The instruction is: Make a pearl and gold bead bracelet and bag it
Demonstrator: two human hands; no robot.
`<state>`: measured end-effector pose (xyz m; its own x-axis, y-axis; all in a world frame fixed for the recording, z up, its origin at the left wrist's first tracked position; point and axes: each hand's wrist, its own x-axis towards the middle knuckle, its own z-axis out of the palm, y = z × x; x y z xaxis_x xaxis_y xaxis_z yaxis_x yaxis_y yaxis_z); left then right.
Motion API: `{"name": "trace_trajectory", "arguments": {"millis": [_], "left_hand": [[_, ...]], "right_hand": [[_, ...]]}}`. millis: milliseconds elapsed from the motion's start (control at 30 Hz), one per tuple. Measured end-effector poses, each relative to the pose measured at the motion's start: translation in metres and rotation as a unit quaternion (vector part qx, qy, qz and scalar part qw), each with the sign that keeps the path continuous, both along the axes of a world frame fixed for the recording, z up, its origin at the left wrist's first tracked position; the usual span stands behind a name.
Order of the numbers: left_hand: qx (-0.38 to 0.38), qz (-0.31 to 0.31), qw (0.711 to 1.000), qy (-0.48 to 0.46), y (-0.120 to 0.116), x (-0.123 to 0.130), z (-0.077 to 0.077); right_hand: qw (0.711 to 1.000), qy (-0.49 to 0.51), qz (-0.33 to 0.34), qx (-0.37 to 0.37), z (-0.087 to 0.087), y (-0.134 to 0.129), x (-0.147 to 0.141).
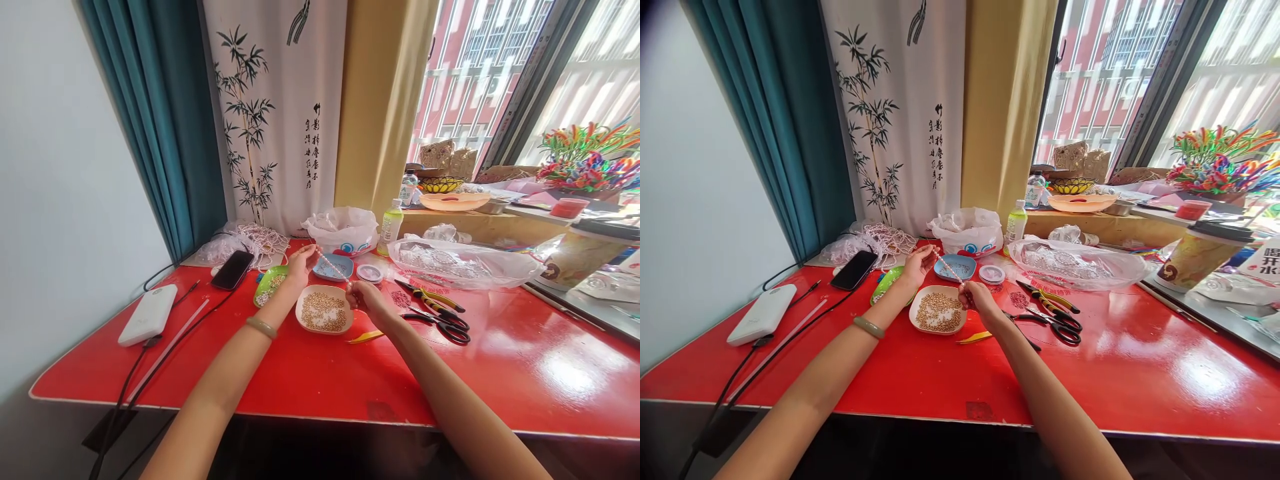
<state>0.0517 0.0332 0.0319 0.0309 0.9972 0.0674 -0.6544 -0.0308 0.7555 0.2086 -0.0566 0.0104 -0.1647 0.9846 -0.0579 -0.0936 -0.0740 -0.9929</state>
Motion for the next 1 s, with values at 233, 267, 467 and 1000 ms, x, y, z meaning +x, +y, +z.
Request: {"name": "trace_trajectory", "arguments": {"millis": [233, 267, 467, 1000], "left_hand": [[-0.004, 0.0, 1.0, -0.004, 0.0, 0.0, 0.001], [-0.005, 0.0, 1.0, -0.003, 0.0, 0.0, 0.001], [-0.004, -0.008, 1.0, 0.008, 0.001, -0.001, 0.002], [0.0, -0.025, 0.999, 0.036, -0.008, 0.002, 0.012]], "right_hand": [[1.0, 0.0, 0.007, 0.02, 0.0, 0.001, 0.0], [1.0, 0.001, 0.005, 0.024, 0.0, 0.001, 0.0], [0.999, -0.02, -0.007, 0.028, -0.002, 0.001, 0.001], [0.999, -0.036, -0.012, 0.015, 0.0, -0.002, -0.003]]}}
